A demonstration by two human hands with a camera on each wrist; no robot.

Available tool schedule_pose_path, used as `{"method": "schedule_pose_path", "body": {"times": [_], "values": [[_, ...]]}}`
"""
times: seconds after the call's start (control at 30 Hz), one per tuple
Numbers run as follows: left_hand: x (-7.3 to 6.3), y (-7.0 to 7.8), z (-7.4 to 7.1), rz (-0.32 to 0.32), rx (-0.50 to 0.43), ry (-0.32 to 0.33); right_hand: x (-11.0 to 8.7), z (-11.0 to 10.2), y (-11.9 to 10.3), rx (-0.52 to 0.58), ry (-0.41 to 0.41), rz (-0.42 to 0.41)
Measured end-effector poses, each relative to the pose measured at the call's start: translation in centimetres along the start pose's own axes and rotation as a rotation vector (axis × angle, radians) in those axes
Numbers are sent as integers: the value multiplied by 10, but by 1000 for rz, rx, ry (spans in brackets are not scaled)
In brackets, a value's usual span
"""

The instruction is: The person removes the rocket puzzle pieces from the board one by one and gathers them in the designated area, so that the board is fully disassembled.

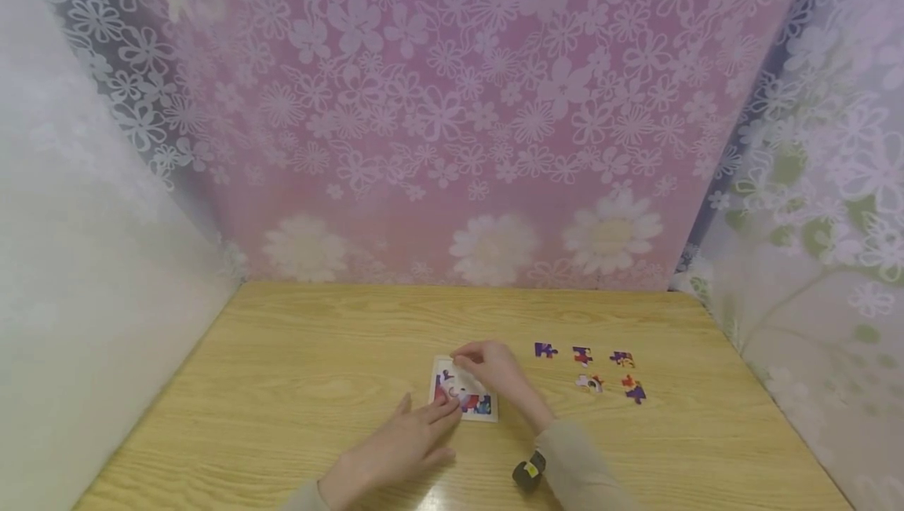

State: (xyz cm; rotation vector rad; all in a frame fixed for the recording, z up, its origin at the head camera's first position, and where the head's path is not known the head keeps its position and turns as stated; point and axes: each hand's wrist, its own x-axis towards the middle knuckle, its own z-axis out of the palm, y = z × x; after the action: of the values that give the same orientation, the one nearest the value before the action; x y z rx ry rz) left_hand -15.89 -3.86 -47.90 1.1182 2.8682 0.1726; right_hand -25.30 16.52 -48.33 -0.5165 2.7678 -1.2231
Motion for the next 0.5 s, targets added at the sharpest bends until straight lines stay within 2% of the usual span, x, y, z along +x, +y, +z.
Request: {"method": "schedule_pose_path", "body": {"times": [0.5], "values": [[-1,3,-4,-8,13,-8,-1,11,-11,-13,-37,-6]]}}
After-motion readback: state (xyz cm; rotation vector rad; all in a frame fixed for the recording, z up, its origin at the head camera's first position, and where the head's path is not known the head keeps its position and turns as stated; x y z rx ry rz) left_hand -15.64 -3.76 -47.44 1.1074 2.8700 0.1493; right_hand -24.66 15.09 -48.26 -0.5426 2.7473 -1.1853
